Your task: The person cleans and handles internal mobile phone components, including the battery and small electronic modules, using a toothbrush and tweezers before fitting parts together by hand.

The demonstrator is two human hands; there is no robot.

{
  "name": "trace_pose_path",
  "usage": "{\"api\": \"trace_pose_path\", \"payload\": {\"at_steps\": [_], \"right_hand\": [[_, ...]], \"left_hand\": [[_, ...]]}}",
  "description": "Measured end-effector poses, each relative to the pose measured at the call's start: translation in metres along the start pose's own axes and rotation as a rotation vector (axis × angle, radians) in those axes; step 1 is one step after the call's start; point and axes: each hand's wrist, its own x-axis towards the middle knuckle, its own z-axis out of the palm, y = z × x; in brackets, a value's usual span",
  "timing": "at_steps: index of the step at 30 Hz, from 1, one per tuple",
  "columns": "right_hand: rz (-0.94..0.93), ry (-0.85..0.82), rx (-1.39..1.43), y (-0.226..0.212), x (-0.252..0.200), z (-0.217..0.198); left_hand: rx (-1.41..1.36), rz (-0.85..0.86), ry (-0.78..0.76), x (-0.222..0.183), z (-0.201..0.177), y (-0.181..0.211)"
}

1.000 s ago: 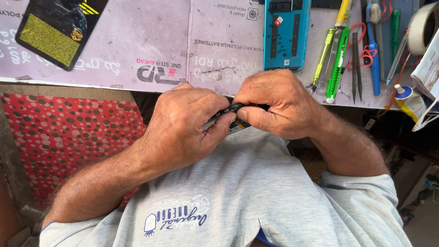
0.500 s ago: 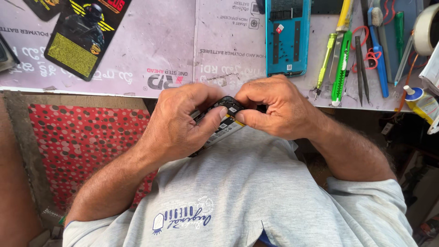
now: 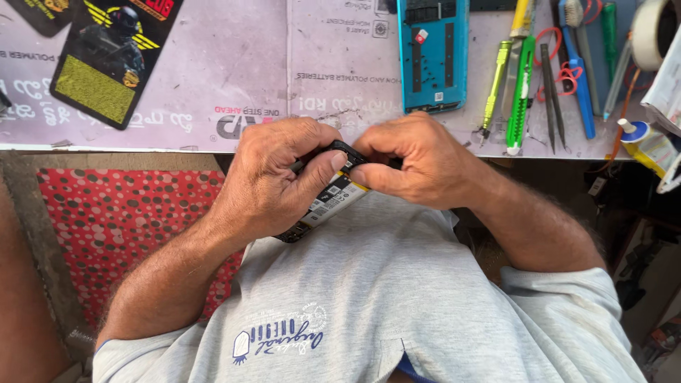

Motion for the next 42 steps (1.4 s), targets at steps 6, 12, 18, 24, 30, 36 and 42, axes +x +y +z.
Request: {"api": "trace_pose_path", "payload": {"at_steps": [6, 12, 18, 24, 30, 36, 42], "right_hand": [[0.048, 0.001, 0.063, 0.009, 0.001, 0.000], [0.070, 0.319, 0.665, 0.031, 0.005, 0.013], [-0.170, 0.661, 1.115, 0.040, 0.036, 0.022], [-0.209, 0.717, 1.242, 0.038, 0.054, 0.042], [-0.172, 0.731, 1.258, 0.045, 0.049, 0.053], [-0.166, 0.634, 0.962, 0.048, 0.038, 0.023], [-0.134, 0.666, 0.937, 0.053, 0.040, 0.015]], "left_hand": [[0.069, -0.099, -0.077, 0.014, -0.007, 0.019], [0.663, 0.313, 0.351, 0.009, -0.039, 0.053], [0.021, 0.071, 0.656, -0.012, 0.011, 0.024], [-0.183, 0.133, 0.572, 0.028, 0.041, -0.006], [-0.286, 0.016, 0.534, 0.055, 0.046, -0.004], [-0.491, -0.059, 0.445, 0.057, 0.030, -0.006], [-0.569, -0.049, 0.324, 0.062, 0.025, -0.005]]}}
